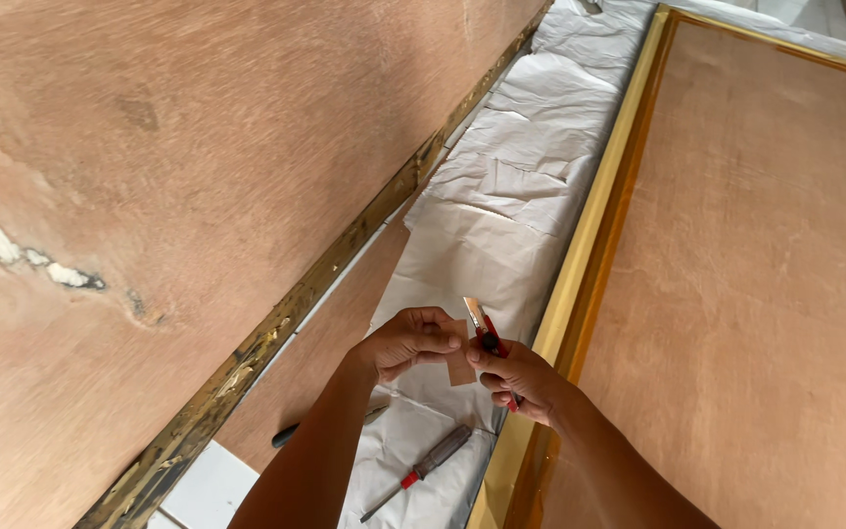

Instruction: The person cuts small pieces of wood veneer using a utility knife on the floor, then moves to a large frame and trims the excess veneer from the edges.

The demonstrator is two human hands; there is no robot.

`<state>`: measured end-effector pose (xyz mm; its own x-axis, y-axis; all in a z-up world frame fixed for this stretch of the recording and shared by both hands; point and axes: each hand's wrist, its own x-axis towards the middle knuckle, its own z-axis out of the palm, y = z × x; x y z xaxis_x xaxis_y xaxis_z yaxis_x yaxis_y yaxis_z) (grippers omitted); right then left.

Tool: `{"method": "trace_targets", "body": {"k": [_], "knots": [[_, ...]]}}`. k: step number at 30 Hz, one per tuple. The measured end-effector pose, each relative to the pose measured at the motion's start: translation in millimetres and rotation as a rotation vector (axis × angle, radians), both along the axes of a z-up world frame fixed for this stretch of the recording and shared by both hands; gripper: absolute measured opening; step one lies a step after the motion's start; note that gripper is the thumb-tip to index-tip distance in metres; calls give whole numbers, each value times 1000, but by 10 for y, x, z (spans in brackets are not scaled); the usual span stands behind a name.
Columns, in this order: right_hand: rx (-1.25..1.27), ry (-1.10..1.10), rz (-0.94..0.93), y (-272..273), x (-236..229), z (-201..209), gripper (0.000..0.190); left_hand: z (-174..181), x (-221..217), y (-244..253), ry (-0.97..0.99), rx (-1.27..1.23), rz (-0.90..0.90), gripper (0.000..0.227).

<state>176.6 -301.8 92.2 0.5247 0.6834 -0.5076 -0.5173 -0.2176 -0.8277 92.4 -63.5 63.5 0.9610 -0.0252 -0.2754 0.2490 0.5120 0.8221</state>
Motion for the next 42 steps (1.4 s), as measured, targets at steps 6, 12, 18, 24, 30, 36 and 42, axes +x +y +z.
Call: {"method": "trace_targets", "body": {"k": [6, 12, 18, 24, 30, 36, 42], "knots": [[135, 226, -22, -252, 19, -340, 22, -129, -10, -275, -3, -271, -64, 21], [-127, -68, -196, -218, -199, 132, 30, 45, 10, -432, 101, 43, 47, 22], [-550, -623, -307, -5, 25, -486, 14, -609, 459, -738, 228, 626, 338, 12], [-387, -342, -529, 97, -185, -397, 15, 151, 251, -931, 344, 806, 538, 17], [-423, 70, -557, 115, -370, -221, 62, 441, 278, -603, 309, 281, 373, 38], [-166, 38, -420, -187, -216, 120, 15, 373, 449, -715, 235, 313, 161, 20], [120, 745, -505, -529, 199, -385, 32, 116, 706, -822, 176, -14, 95, 16]]}}
